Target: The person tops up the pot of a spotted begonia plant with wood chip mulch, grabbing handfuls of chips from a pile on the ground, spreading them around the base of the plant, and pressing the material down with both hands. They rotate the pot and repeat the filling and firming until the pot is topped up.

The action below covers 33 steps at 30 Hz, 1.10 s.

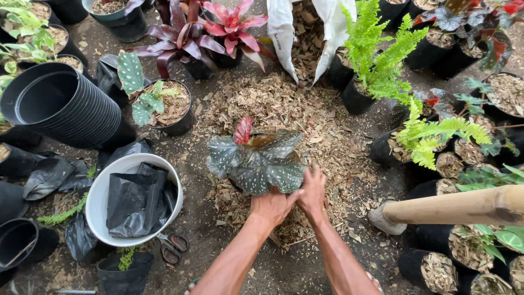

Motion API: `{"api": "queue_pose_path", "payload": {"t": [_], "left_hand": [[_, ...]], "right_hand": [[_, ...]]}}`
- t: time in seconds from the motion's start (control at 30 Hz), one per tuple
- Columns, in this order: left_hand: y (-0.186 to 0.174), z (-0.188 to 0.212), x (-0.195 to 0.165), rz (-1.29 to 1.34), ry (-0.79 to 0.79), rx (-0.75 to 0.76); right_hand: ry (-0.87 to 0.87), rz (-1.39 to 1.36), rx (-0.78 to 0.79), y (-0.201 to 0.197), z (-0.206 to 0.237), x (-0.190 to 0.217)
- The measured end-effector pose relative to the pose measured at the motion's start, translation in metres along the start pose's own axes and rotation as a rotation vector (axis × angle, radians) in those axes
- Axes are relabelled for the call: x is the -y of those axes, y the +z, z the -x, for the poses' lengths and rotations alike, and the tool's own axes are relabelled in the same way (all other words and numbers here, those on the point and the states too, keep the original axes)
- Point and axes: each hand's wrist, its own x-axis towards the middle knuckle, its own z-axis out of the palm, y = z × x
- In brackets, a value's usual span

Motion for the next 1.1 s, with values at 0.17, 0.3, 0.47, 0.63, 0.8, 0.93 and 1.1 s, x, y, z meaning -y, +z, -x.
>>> {"api": "queue_pose_path", "payload": {"t": [0.17,0.3,0.47,0.63,0.8,0.93,1.1], "left_hand": [[-0.010,-0.007,-0.004,-0.050,-0.016,0.209],[-0.019,-0.006,0.004,0.060,-0.046,0.354],[-0.014,-0.002,0.012,0.406,-0.139,0.292],[-0.027,-0.002,-0.001,0.765,-0.479,0.256],[-0.066,-0.021,-0.005,1.135,-0.708,0.232],[-0.073,-0.028,0.002,1.130,-0.495,-0.032],[-0.058,-0.030,0.007,1.172,-0.529,0.017]], "right_hand": [[0.088,-0.316,0.103,0.015,0.020,-0.002],[0.549,-0.788,0.176,0.006,0.017,-0.016],[0.814,-1.771,0.089,-0.025,0.020,-0.044],[0.882,-1.742,0.017,-0.037,0.019,-0.034],[0.851,-1.565,0.120,-0.047,0.012,-0.020],[0.806,-1.459,0.204,-0.047,-0.008,-0.005],[0.738,-1.174,0.236,-0.046,-0.023,0.014]]}}
